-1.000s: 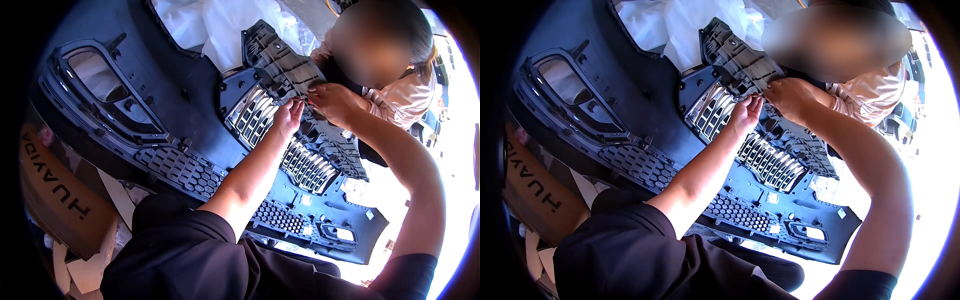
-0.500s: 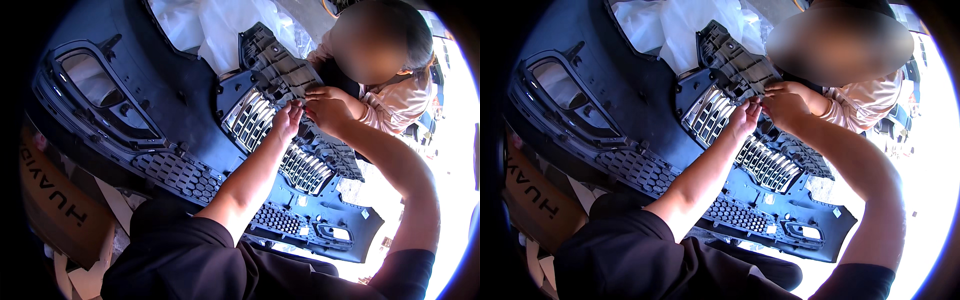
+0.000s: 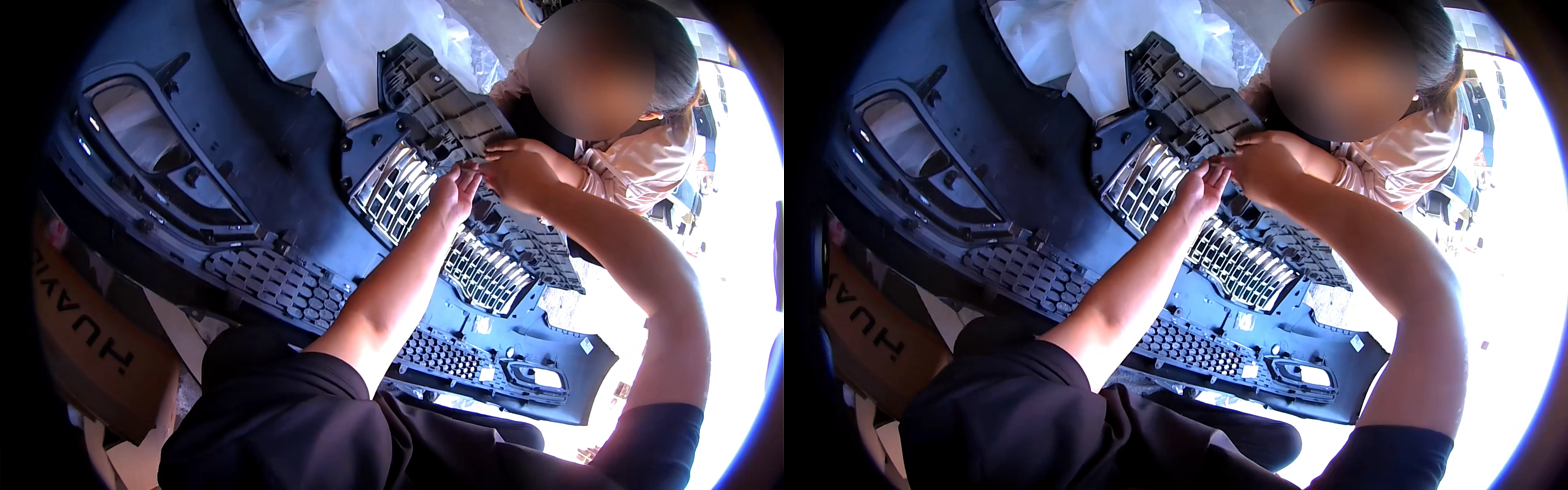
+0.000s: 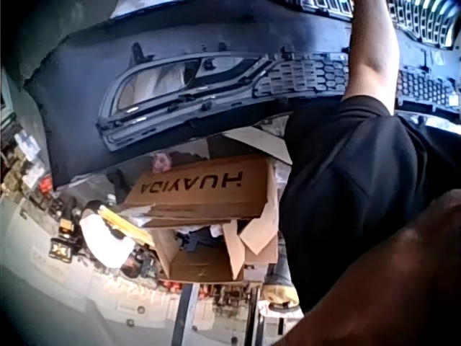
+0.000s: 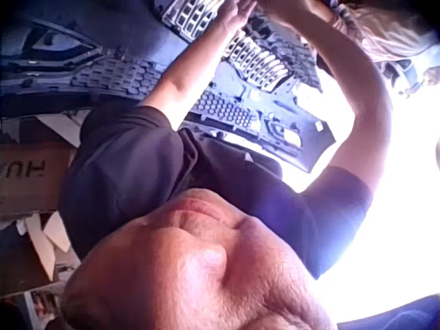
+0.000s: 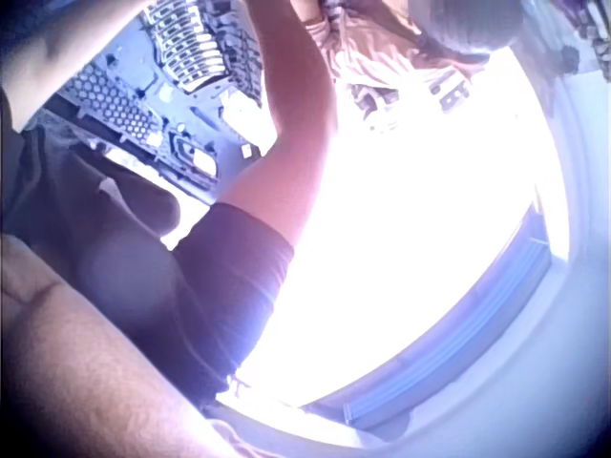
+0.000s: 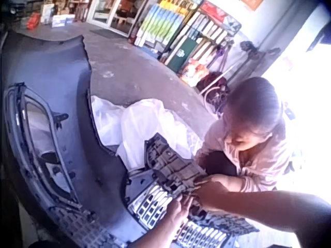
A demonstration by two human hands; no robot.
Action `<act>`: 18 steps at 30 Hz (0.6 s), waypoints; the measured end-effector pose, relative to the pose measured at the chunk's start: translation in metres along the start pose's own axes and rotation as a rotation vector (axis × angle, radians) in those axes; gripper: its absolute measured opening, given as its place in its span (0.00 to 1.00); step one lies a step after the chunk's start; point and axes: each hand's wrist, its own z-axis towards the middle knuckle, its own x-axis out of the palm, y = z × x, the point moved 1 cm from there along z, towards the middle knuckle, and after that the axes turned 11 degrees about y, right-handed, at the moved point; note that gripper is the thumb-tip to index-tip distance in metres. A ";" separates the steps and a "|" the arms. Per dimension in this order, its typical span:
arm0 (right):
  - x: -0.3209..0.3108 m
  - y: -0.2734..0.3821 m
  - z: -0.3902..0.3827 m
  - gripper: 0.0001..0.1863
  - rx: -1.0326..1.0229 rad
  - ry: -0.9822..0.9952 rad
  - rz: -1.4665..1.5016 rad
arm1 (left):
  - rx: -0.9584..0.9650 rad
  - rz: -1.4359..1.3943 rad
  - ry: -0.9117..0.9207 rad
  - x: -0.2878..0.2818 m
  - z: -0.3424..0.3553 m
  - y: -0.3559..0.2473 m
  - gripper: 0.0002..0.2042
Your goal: The person uses a screwdriver to detach plastic components and clips from the inner side of a car bumper while another person assists by holding the parts.
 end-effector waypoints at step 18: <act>-0.032 -0.002 0.033 0.12 0.841 0.591 0.992 | 0.010 -0.076 -0.112 0.005 -0.005 -0.001 0.11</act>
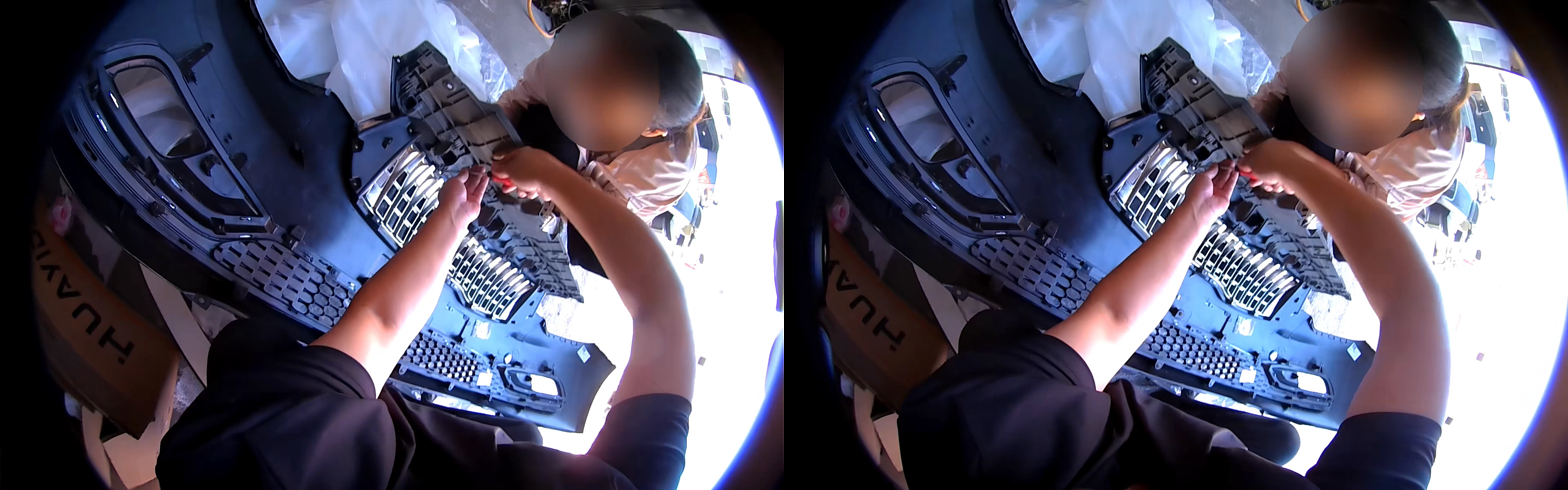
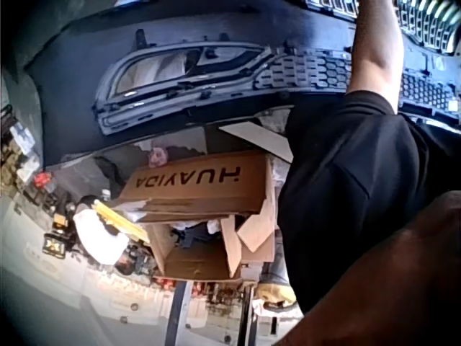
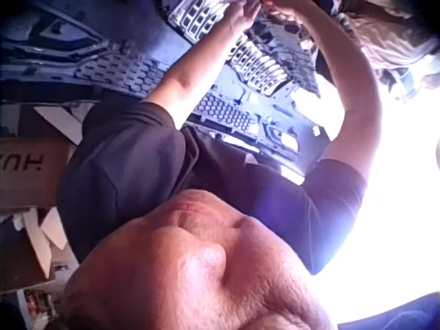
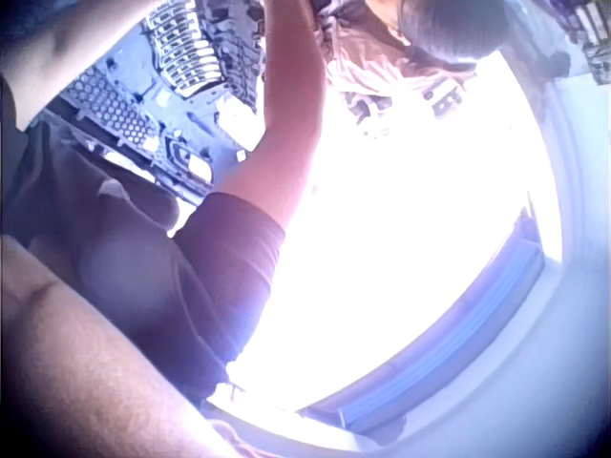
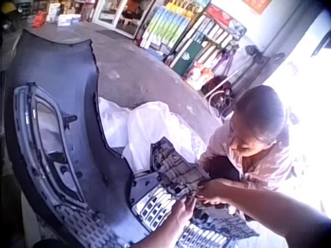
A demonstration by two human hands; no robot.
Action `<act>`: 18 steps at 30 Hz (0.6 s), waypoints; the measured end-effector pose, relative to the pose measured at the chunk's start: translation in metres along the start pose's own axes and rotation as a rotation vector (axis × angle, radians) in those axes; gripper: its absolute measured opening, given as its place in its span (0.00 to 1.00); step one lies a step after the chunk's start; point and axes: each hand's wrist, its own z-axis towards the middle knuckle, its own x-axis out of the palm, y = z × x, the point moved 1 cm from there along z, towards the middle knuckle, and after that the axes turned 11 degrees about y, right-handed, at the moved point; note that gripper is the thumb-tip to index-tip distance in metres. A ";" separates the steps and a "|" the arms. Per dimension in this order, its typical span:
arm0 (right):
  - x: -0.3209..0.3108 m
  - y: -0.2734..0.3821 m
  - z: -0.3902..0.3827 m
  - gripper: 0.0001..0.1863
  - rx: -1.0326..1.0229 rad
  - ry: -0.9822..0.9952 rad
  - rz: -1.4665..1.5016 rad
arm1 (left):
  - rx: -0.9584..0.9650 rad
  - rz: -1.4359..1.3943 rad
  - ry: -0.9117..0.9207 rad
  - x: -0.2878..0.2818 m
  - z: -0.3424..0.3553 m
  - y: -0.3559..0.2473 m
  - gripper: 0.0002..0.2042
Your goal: The person uses a screwdriver to detach plastic components and clips from the inner side of a car bumper while another person assists by holding the parts.
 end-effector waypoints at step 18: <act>-0.017 0.006 0.003 0.18 -0.123 -0.091 -0.349 | 0.015 -0.082 0.001 0.020 0.000 0.005 0.09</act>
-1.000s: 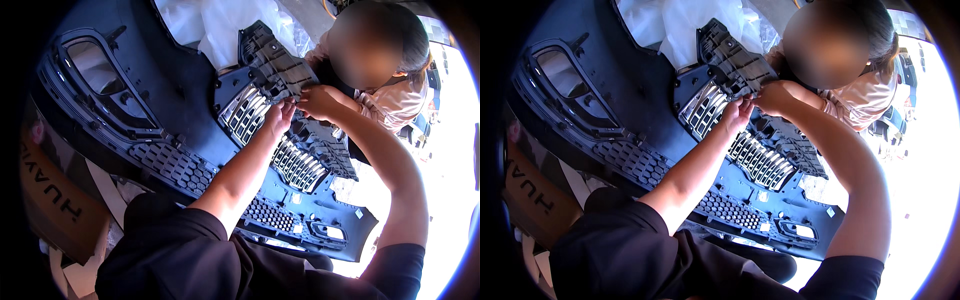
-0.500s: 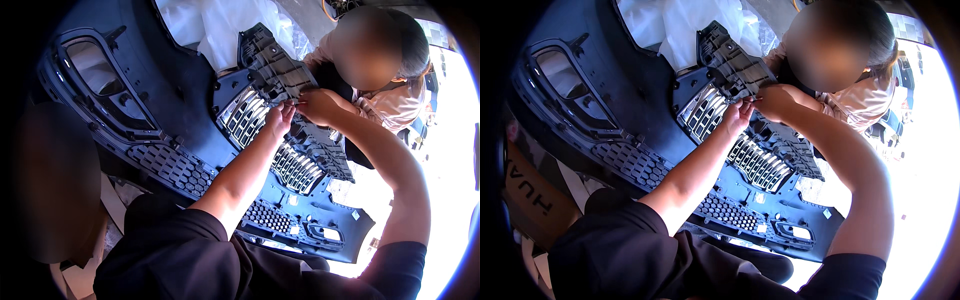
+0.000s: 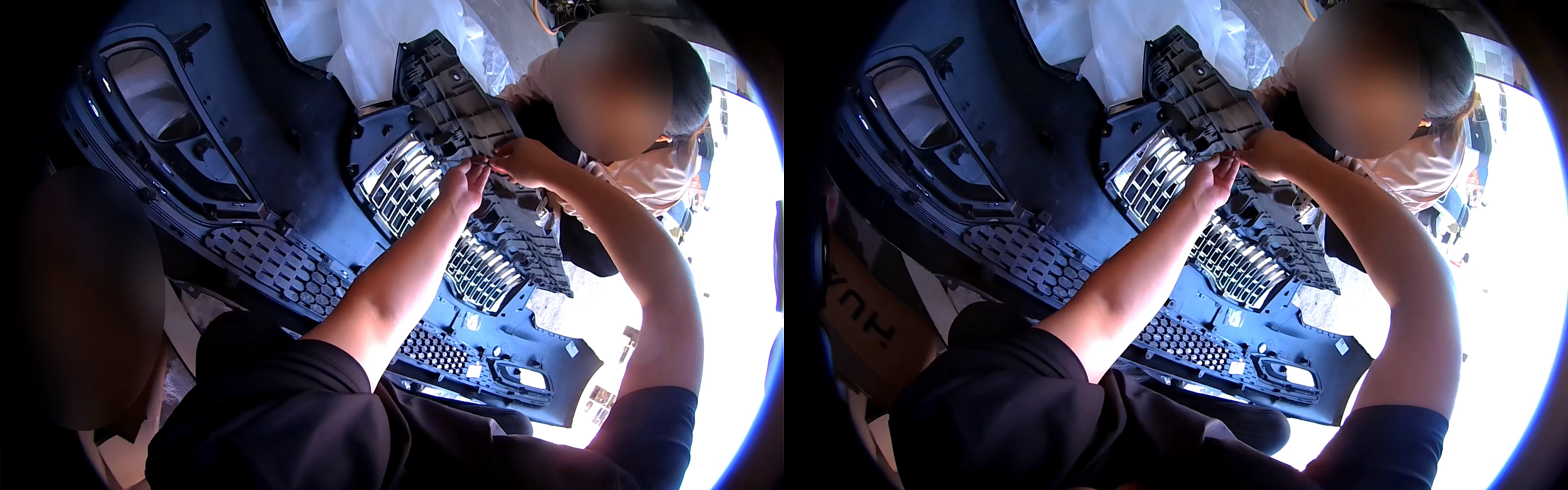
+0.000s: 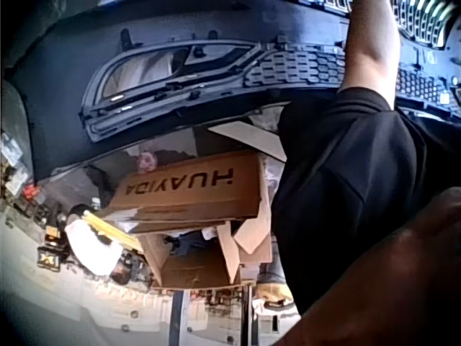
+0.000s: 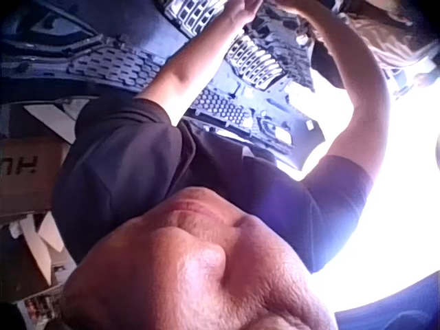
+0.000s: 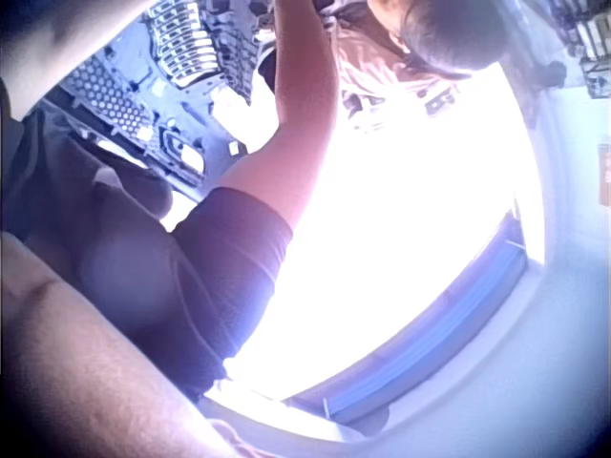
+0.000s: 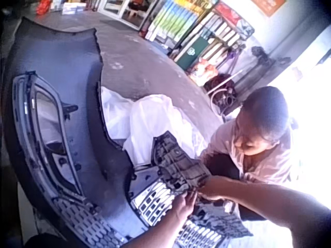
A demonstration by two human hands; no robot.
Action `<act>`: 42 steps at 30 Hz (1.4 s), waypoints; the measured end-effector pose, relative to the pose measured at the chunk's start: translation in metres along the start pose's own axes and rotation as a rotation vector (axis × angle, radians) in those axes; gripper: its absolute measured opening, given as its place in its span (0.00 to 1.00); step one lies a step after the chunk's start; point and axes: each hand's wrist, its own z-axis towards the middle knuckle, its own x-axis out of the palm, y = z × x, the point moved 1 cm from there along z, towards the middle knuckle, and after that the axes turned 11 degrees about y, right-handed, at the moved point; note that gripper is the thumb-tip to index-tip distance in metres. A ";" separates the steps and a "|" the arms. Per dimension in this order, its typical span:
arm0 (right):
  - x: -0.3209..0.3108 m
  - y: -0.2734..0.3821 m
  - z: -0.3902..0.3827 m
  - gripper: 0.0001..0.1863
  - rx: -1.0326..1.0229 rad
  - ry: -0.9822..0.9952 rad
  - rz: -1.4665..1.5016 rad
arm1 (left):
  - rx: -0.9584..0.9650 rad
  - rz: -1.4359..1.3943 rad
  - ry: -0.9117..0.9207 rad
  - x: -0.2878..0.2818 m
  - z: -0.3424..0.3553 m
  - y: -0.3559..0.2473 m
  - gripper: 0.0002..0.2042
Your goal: The person uses a screwdriver to detach plastic components and clips from the inner side of a car bumper while another person assists by holding the parts.
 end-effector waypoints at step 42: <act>0.010 0.010 -0.018 0.14 -0.465 -0.337 -0.692 | 0.061 0.061 -0.111 0.004 -0.008 -0.004 0.06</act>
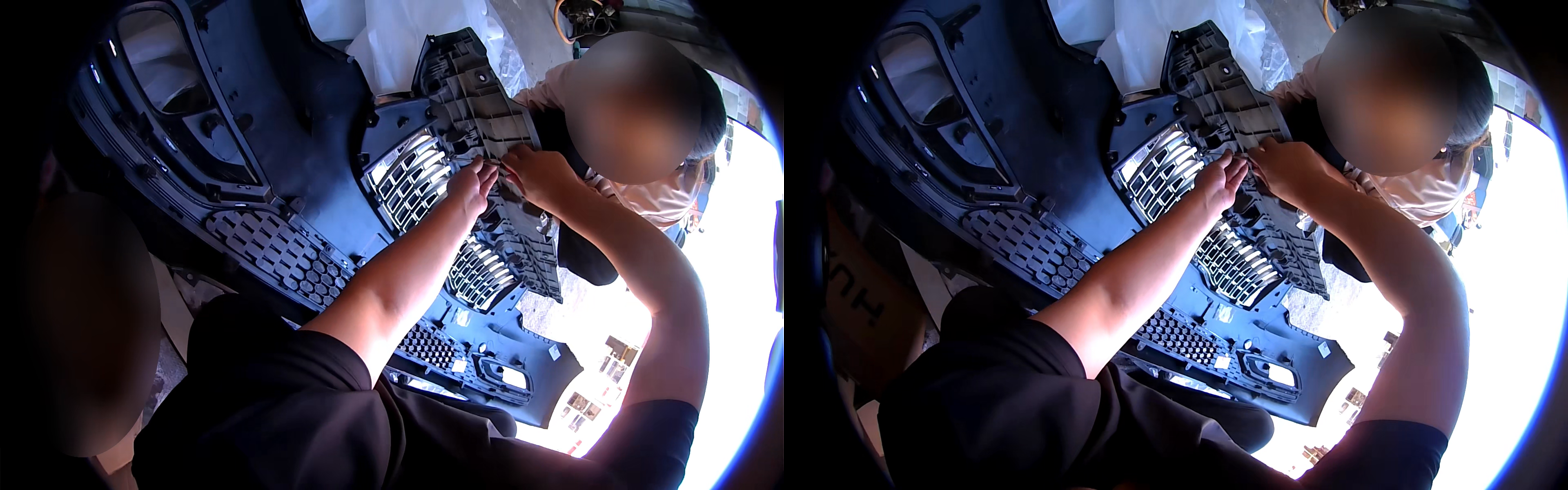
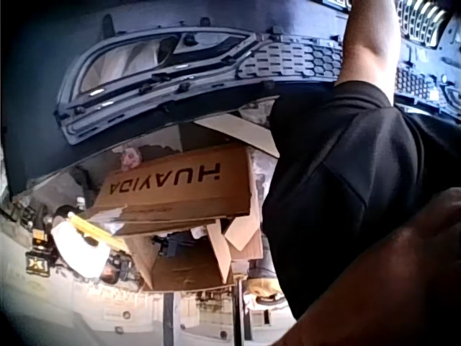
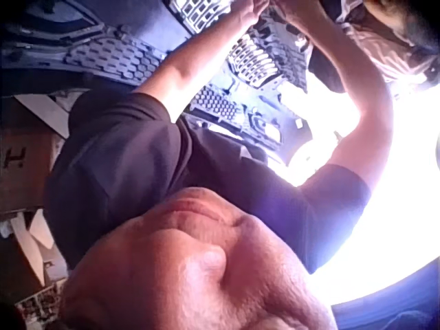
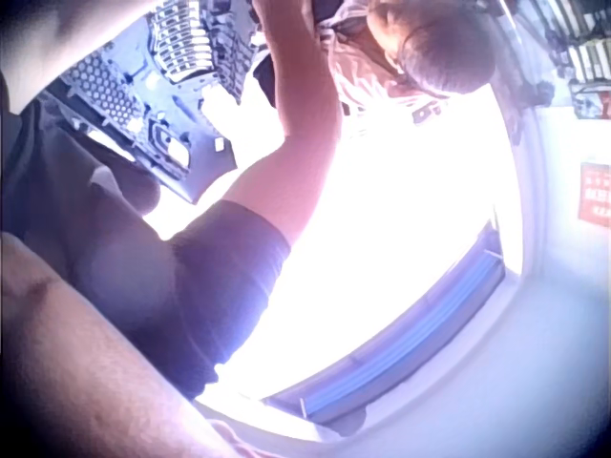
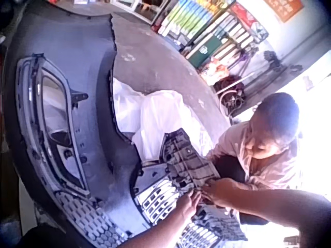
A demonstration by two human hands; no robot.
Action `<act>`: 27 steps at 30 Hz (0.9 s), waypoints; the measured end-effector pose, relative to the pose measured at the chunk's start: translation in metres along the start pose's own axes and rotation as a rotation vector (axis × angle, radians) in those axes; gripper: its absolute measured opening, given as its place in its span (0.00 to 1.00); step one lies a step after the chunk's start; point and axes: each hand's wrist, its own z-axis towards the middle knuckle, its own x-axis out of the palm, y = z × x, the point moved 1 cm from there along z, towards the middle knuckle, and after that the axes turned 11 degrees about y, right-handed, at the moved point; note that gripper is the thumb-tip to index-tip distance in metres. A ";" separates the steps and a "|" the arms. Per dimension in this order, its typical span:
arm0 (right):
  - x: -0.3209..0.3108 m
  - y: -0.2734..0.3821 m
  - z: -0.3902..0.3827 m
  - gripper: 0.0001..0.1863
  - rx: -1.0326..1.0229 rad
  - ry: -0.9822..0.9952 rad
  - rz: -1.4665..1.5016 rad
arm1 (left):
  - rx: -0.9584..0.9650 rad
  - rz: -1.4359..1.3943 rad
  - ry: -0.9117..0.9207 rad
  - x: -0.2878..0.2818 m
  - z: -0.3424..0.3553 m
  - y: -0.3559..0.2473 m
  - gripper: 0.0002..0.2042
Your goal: The person uses a screwdriver to detach plastic components and clips from the inner side of a car bumper while another person assists by holding the parts.
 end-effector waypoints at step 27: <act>-0.003 -0.017 0.021 0.17 0.488 0.397 0.877 | 0.360 2.706 -0.082 0.086 0.021 -0.221 0.37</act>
